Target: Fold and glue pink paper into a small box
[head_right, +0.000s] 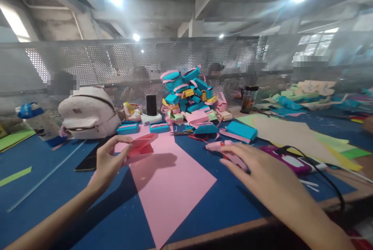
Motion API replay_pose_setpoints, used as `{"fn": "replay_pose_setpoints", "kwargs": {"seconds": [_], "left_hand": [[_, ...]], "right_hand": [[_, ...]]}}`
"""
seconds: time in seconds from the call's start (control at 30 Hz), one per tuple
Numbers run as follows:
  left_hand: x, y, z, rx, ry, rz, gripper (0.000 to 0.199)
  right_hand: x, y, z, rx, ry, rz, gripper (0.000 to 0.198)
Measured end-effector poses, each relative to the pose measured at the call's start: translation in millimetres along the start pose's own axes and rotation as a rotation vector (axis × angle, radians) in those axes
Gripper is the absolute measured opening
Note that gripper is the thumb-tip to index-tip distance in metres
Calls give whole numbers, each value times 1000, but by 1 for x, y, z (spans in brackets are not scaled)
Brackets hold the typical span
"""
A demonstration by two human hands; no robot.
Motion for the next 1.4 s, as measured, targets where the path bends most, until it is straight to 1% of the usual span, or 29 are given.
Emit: {"fn": "replay_pose_setpoints", "kwargs": {"seconds": [0.03,0.1,0.13,0.17,0.2,0.27,0.33,0.4,0.47,0.53,0.67,0.8,1.03,1.2,1.4], "left_hand": [[-1,3,1,-8,-1,3,4],[-5,10,1,-28,-6,7,3],[-7,14,1,-43,-14,10,3],[-9,17,1,-60,-23,21,3],[-12,21,0,-78,-31,35,3],[-17,26,-1,-108,-45,66,4],[-21,29,-2,-128,-57,77,4],[-24,31,-3,-141,-65,69,3],[-26,31,-4,-144,-70,61,3],[-27,31,-4,-140,-74,55,3],[-30,32,-1,-133,-82,62,5],[-33,33,3,-147,-106,84,1],[-35,36,4,-133,-118,97,2],[-34,41,3,-153,-114,122,4],[-32,43,0,-159,-137,200,11]], "right_hand": [[-1,-17,8,14,-45,-63,29],[4,-49,28,95,-104,-254,48],[10,-62,40,121,-100,-343,55],[18,-73,51,147,-67,-430,59],[26,-81,63,175,-45,-481,60],[42,-92,85,263,-60,-502,57],[52,-97,103,379,-142,-465,42],[55,-99,118,490,-204,-426,27],[53,-101,127,585,-227,-389,15],[48,-101,132,654,-229,-356,12],[39,-101,133,747,-215,-314,14],[35,-102,131,801,-217,-328,4],[30,-100,133,786,-223,-349,5],[29,-99,135,753,-204,-394,5],[29,-100,131,723,-157,-487,15]]}}
Point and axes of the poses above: each hand's wrist, its own x-axis towards the middle knuckle, its own z-axis out of the palm, y = z × x, the point moved 1 cm from there along x, towards the middle knuckle, and after that the axes turned 7 degrees about z, right-handed, at the moved point
